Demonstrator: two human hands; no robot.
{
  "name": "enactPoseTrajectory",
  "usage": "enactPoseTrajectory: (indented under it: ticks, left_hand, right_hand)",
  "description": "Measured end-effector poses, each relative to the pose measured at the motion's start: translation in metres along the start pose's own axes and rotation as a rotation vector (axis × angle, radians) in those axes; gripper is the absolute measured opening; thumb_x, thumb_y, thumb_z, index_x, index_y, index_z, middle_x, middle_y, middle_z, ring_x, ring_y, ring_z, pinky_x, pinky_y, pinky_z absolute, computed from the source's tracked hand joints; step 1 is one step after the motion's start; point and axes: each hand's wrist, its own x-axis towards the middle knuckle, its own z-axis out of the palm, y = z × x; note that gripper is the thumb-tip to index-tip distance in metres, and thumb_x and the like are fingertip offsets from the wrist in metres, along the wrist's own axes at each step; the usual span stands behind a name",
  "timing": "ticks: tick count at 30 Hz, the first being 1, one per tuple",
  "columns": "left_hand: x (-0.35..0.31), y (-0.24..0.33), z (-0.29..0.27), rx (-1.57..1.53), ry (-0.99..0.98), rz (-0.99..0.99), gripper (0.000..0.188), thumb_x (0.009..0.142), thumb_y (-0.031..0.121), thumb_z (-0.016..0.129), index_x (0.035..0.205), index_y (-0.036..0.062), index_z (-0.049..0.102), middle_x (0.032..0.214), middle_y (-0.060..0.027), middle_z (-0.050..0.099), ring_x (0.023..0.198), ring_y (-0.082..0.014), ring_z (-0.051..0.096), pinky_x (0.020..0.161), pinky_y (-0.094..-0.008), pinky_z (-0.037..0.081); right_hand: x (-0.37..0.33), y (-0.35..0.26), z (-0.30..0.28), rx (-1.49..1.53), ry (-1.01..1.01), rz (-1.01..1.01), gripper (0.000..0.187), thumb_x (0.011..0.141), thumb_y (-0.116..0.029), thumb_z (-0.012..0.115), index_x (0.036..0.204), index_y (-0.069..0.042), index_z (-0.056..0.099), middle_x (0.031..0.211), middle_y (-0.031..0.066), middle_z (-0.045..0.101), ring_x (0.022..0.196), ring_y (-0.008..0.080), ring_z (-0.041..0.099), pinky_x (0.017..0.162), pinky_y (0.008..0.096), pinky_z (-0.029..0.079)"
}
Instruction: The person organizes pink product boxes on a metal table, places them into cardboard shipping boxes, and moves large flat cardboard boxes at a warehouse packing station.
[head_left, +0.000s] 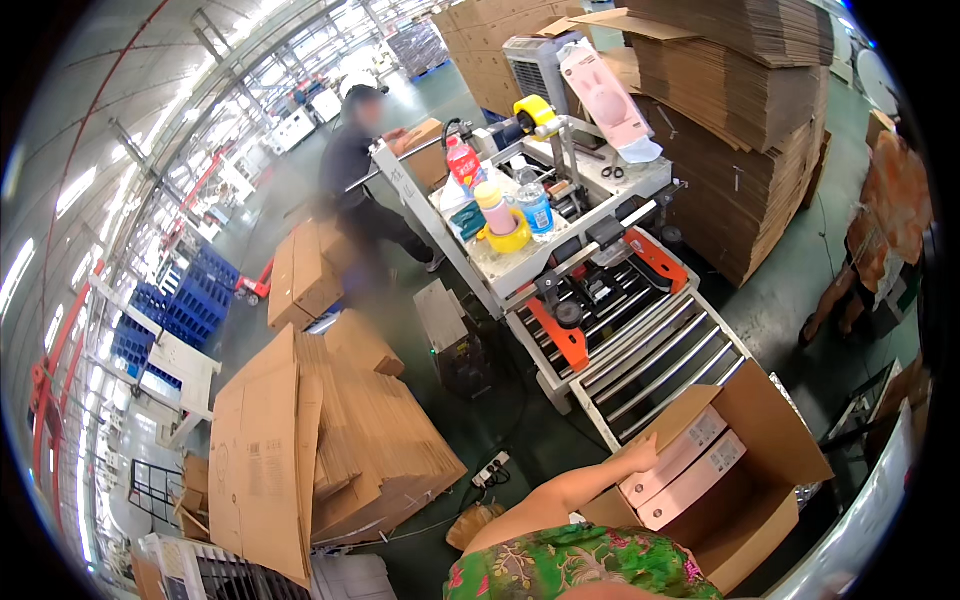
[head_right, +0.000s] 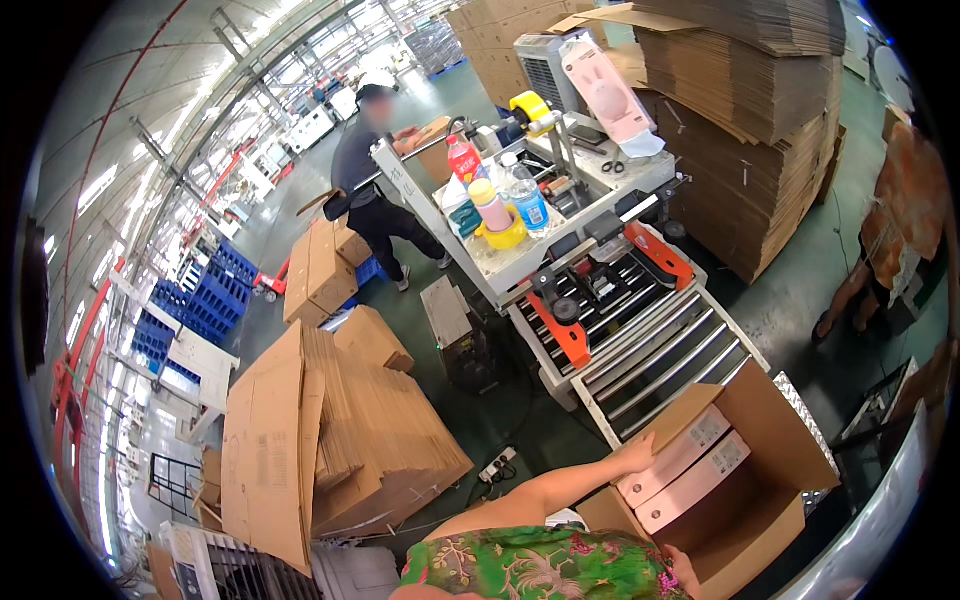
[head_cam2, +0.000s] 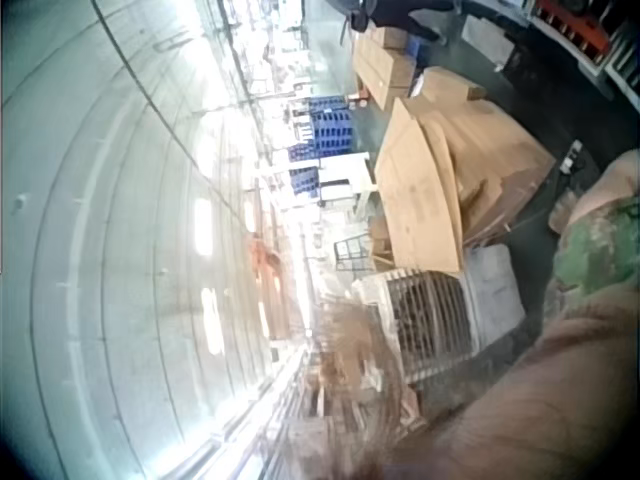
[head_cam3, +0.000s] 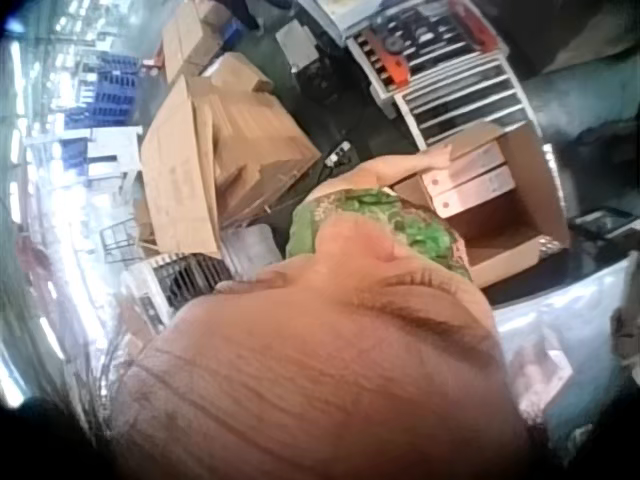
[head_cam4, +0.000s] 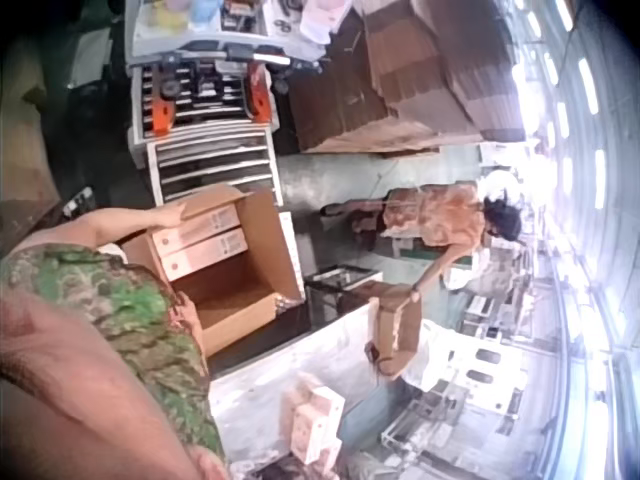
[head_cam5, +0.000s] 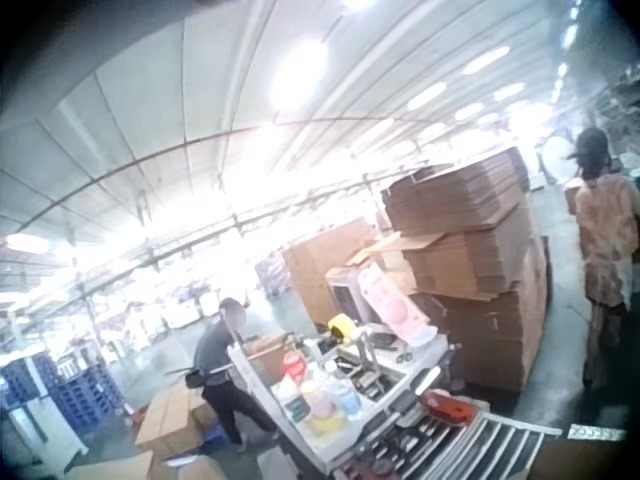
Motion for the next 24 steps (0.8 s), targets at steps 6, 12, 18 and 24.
enactPoseTrajectory:
  ticks: [6,12,18,24]
  left_hand:
    - [-0.005,-0.004,-0.005,0.013,-0.001,0.026,0.070,0.085,0.028,0.053,0.142,0.0015,0.023,0.134,-0.0309,0.042,0.120,-0.0434,0.046,0.101,-0.0479,0.038]
    - [-0.009,-0.001,-0.006,-0.019,-0.030,0.051,0.070,0.085,0.028,0.052,0.143,0.0010,0.022,0.132,-0.0315,0.043,0.120,-0.0448,0.046,0.102,-0.0477,0.037]
    - [-0.003,-0.005,-0.005,-0.024,-0.046,0.039,0.072,0.085,0.028,0.053,0.143,-0.0007,0.021,0.131,-0.0325,0.043,0.119,-0.0448,0.046,0.102,-0.0478,0.037]
    - [-0.005,0.011,-0.006,-0.059,-0.093,0.156,0.064,0.083,0.019,0.049,0.141,0.0010,0.027,0.125,-0.0292,0.051,0.111,-0.0438,0.053,0.095,-0.0497,0.043]
  right_hand:
    - [0.012,0.006,0.013,0.246,-0.006,0.181,0.048,0.080,-0.016,0.069,0.121,0.006,0.055,0.102,0.0135,0.066,0.091,0.0160,0.061,0.080,0.0296,0.048]
    - [0.006,-0.003,0.022,-0.057,0.094,0.187,0.036,0.082,-0.010,0.063,0.115,0.003,0.061,0.094,0.0101,0.068,0.085,0.0158,0.062,0.077,0.0295,0.050]
    - [0.009,0.003,0.029,0.047,0.165,0.236,0.034,0.079,-0.017,0.065,0.109,-0.001,0.066,0.091,0.0139,0.070,0.084,0.0191,0.067,0.077,0.0315,0.050]
    - [-0.029,-0.121,0.033,-0.506,0.380,0.318,0.036,0.075,-0.036,0.067,0.105,-0.017,0.070,0.082,0.0163,0.067,0.079,0.0340,0.066,0.074,0.0419,0.052]
